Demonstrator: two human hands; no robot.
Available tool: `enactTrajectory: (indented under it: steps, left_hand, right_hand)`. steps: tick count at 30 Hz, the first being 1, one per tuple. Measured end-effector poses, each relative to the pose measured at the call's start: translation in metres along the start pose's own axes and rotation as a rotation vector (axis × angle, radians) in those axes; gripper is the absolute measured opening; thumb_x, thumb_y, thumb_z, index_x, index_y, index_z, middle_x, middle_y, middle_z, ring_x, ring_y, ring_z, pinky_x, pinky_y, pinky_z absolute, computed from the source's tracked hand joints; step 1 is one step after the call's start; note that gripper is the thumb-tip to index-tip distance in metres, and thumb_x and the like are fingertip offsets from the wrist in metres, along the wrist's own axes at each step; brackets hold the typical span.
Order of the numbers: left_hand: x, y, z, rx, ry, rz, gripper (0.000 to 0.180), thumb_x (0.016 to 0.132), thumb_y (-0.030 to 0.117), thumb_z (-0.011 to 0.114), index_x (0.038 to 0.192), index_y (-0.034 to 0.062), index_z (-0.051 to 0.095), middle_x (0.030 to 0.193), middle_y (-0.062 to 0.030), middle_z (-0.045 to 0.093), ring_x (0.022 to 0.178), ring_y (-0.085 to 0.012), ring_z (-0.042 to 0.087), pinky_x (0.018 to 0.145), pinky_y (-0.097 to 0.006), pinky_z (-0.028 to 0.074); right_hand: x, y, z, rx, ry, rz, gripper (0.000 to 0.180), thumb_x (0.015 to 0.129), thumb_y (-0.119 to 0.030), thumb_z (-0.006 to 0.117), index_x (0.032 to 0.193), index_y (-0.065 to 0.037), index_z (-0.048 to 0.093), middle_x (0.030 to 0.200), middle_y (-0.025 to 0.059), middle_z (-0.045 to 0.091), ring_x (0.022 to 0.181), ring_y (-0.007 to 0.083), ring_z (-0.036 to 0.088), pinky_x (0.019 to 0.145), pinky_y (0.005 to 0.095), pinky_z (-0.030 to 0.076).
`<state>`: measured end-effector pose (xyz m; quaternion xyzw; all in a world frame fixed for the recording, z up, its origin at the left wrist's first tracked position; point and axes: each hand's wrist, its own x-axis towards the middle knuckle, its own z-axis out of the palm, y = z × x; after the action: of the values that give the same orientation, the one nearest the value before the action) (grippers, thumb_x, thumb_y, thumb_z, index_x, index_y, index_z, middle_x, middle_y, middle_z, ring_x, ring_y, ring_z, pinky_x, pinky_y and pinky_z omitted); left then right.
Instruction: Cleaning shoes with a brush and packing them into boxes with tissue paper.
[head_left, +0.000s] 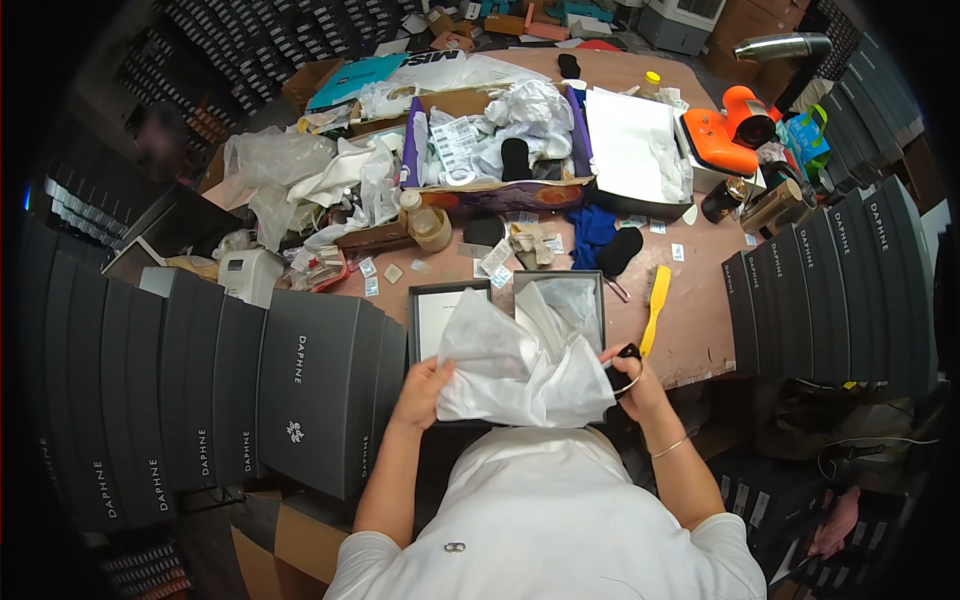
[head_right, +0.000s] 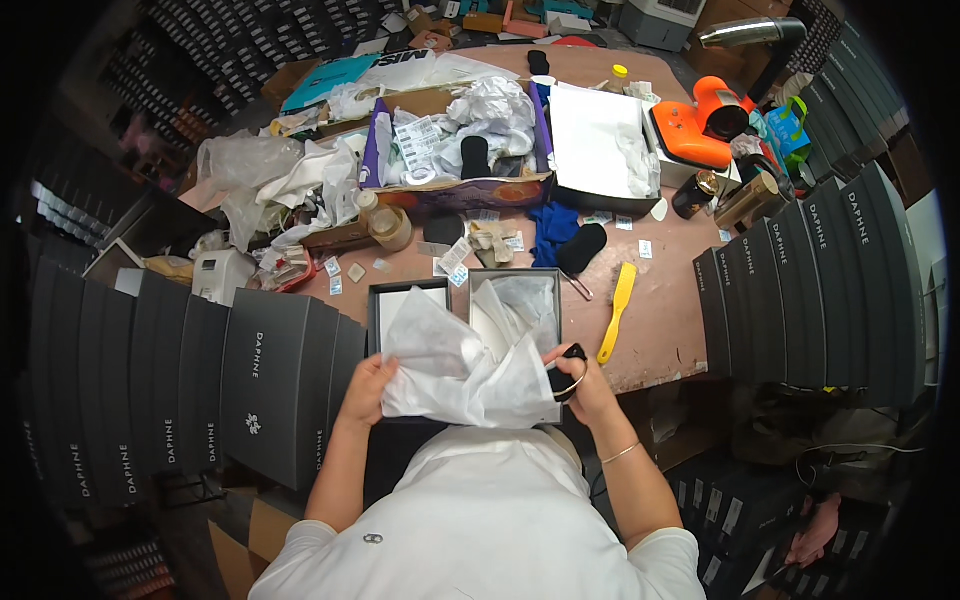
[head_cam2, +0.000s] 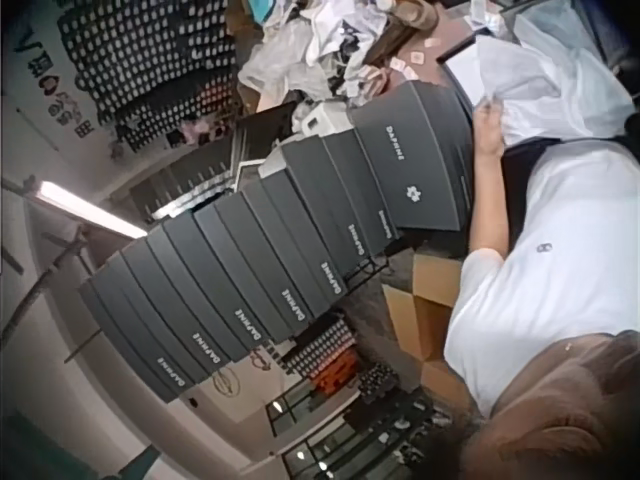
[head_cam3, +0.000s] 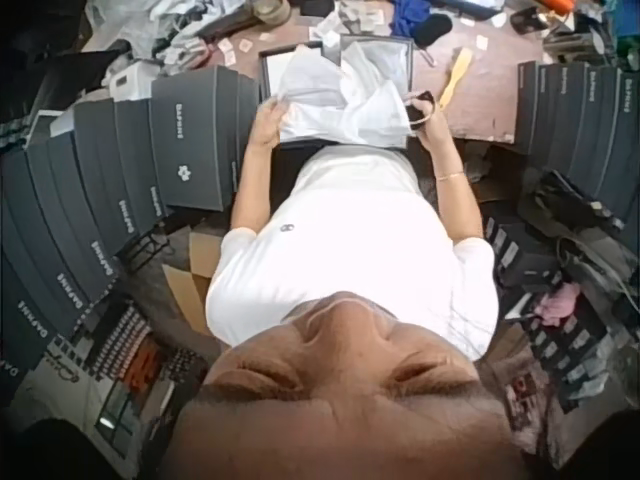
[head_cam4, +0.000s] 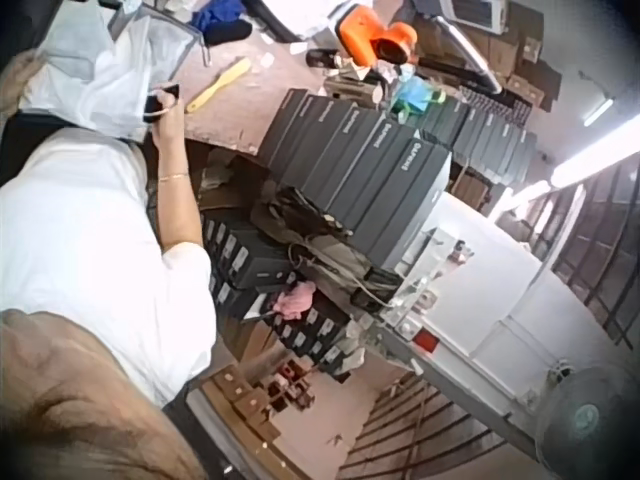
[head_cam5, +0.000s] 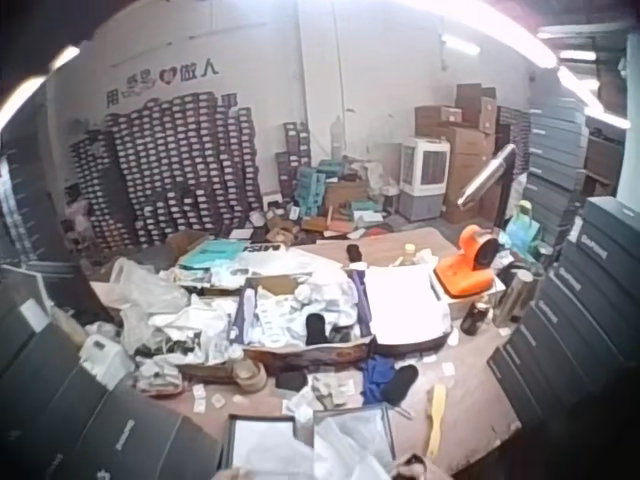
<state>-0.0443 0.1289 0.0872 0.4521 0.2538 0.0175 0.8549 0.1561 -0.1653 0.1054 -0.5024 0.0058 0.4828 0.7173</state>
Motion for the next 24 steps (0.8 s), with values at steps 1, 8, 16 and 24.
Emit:
enactTrajectory:
  steps: [1,8,16,24]
  left_hand:
    - [0.006,0.019,0.010,-0.150,0.027,0.051,0.029,0.094,0.020,0.056,0.115,-0.0008,0.059,0.111,-0.0072,0.065,0.100,-0.0174,0.063,0.087,-0.033,0.051]
    - [0.043,0.105,0.048,-0.227,0.671,0.823,0.026,0.098,0.024,0.048,0.108,0.0016,0.055,0.106,-0.0081,0.060,0.095,-0.0182,0.059,0.081,-0.035,0.049]
    - [0.025,-0.025,0.013,1.312,-0.014,0.270,0.067,0.085,0.039,0.065,0.133,-0.0018,0.042,0.133,-0.0218,0.048,0.126,-0.0344,0.045,0.107,-0.044,0.032]
    - [0.020,-0.072,0.018,-0.628,0.237,-0.215,0.039,0.092,0.029,0.048,0.120,0.0023,0.049,0.101,-0.0133,0.063,0.089,-0.0254,0.064,0.080,-0.039,0.054]
  right_hand:
    - [-0.005,-0.014,-0.001,-0.011,0.020,-0.012,0.024,0.081,-0.017,0.056,0.095,0.001,0.061,0.099,0.0110,0.064,0.093,0.0176,0.062,0.081,0.0316,0.052]
    - [-0.039,-0.069,-0.007,-0.468,-0.075,-0.272,0.012,0.084,-0.008,0.054,0.087,0.003,0.059,0.103,0.0173,0.067,0.097,0.0220,0.062,0.089,0.0327,0.047]
    - [-0.021,-0.016,0.044,-0.763,0.240,-0.556,0.010,0.088,-0.009,0.060,0.092,-0.001,0.055,0.100,0.0124,0.066,0.096,0.0189,0.060,0.086,0.0305,0.046]
    - [0.078,-0.045,0.102,-1.084,-0.522,-0.302,0.057,0.078,-0.021,0.074,0.128,-0.003,0.051,0.128,0.0181,0.052,0.119,0.0330,0.050,0.099,0.0405,0.041]
